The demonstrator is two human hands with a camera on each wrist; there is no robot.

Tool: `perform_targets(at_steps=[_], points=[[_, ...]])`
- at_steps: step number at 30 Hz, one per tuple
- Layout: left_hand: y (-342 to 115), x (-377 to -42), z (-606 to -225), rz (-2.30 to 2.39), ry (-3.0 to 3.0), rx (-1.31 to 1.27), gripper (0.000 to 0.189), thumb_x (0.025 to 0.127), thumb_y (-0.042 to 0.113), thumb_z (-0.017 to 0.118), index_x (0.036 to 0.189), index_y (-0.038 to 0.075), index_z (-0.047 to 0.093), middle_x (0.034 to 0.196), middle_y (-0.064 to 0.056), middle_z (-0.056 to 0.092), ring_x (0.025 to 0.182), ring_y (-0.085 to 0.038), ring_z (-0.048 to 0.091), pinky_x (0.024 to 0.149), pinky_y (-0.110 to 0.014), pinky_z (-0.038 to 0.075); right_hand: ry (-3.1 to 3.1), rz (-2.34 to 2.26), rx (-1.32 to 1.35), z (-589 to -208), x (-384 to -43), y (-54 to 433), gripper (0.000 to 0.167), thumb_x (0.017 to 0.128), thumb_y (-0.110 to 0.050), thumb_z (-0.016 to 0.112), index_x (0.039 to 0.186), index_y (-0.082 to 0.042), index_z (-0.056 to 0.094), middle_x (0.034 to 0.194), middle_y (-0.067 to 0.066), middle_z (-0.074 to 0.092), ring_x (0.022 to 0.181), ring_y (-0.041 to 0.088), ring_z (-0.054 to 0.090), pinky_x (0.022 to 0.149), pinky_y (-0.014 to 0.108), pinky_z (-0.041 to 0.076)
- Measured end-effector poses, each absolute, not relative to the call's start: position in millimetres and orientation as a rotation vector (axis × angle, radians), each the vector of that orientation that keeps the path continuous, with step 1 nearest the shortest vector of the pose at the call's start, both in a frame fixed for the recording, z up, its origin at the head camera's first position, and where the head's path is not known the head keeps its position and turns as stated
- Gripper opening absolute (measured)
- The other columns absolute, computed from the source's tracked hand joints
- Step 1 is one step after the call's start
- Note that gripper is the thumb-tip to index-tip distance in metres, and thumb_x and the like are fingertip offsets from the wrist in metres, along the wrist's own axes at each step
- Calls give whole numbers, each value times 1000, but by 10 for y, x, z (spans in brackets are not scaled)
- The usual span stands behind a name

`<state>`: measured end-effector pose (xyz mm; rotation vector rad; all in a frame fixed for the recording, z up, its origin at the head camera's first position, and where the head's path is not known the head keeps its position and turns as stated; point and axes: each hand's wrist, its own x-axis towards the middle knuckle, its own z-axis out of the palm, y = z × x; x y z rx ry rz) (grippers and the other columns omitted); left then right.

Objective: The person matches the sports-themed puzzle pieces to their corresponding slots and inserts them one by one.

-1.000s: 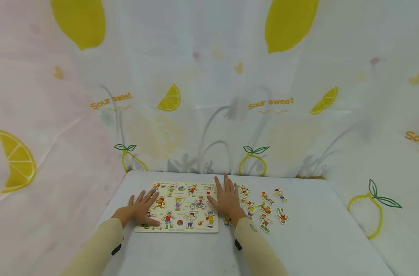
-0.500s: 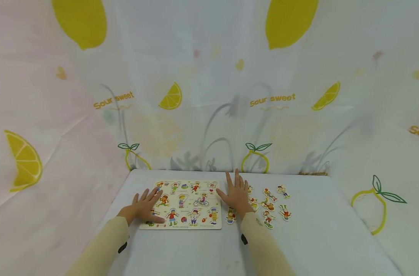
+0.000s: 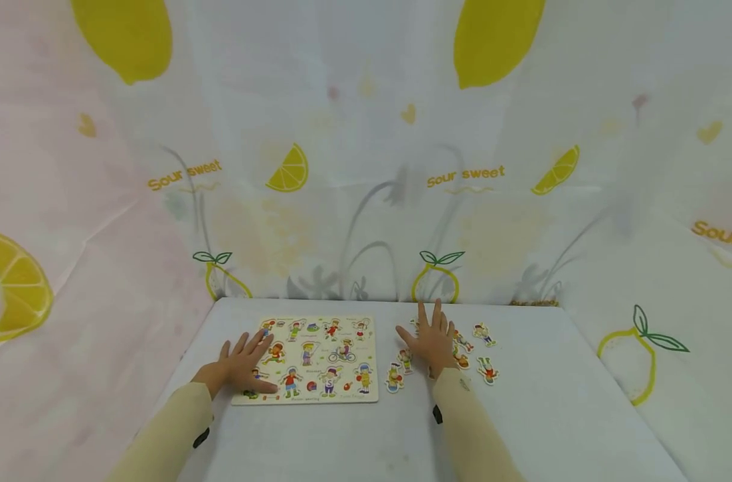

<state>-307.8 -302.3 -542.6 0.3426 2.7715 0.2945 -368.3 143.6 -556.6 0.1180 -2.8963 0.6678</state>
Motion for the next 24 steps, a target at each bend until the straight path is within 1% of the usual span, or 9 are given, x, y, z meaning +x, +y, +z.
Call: perform_targets(at_steps=[4, 7, 10, 12, 16, 18, 20, 22, 24], points=[[-3022, -3074, -5471, 284, 2774, 330, 130, 65, 85, 65, 159, 13, 10, 166, -18, -2, 148, -53, -3, 110, -76, -7, -2936, 708, 84, -5628, -3675, 1490, 97, 88, -68, 54, 160, -19, 11, 164, 25, -7, 148, 52, 15, 115, 71, 9], [-3011, -3059, -5489, 286, 2776, 328, 131, 65, 85, 65, 159, 13, 10, 166, -19, -1, 148, -53, -2, 109, -77, -7, -2964, 728, 41, -5697, -3687, 1519, 101, 87, -74, 50, 161, -22, 4, 164, 24, -10, 148, 50, 12, 115, 71, 8], [-2997, -3047, -5490, 301, 2784, 327, 130, 65, 84, 65, 159, 13, 11, 166, -19, 0, 148, -54, -1, 109, -77, -6, -2942, 792, -7, -5732, -3706, 1539, 106, 85, -75, 52, 161, -19, 3, 164, 25, -8, 148, 51, 13, 115, 71, 7], [-2991, -3036, -5472, 300, 2793, 318, 130, 65, 84, 66, 159, 12, 12, 166, -19, 1, 148, -53, 0, 109, -77, -5, -2925, 835, -33, -5725, -3717, 1536, 106, 85, -72, 55, 160, -16, 5, 164, 27, -5, 147, 52, 15, 114, 71, 8], [-2991, -3024, -5431, 293, 2810, 316, 129, 65, 81, 68, 159, 12, 14, 166, -20, 3, 148, -54, 1, 109, -77, -3, -2873, 889, -73, -5716, -3760, 1519, 101, 86, -61, 63, 158, -11, 12, 162, 29, 5, 145, 53, 19, 114, 70, 13], [-3009, -3045, -5461, 305, 2813, 327, 129, 65, 83, 67, 159, 13, 13, 166, -19, 2, 148, -54, 0, 109, -77, -5, -2837, 907, -105, -5726, -3786, 1518, 96, 87, -56, 65, 156, -8, 18, 160, 29, 12, 143, 52, 24, 113, 69, 16], [-3030, -3077, -5500, 312, 2809, 332, 131, 64, 85, 65, 160, 15, 11, 167, -18, -1, 149, -52, -3, 110, -76, -7, -2785, 947, -131, -5737, -3816, 1525, 88, 86, -53, 68, 150, -6, 29, 157, 29, 19, 140, 52, 28, 111, 69, 19], [-3051, -3110, -5558, 321, 2804, 336, 132, 63, 87, 63, 160, 16, 9, 167, -16, -3, 149, -51, -5, 110, -75, -10, -2746, 1013, -168, -5736, -3814, 1530, 74, 86, -50, 70, 139, -4, 45, 154, 30, 27, 137, 52, 31, 110, 68, 20], [-3068, -3130, -5588, 328, 2806, 334, 133, 62, 88, 63, 160, 16, 9, 167, -16, -3, 149, -51, -6, 110, -74, -11, -2699, 1083, -197, -5707, -3804, 1524, 58, 85, -44, 73, 122, -1, 59, 150, 32, 34, 136, 53, 34, 109, 68, 20]])
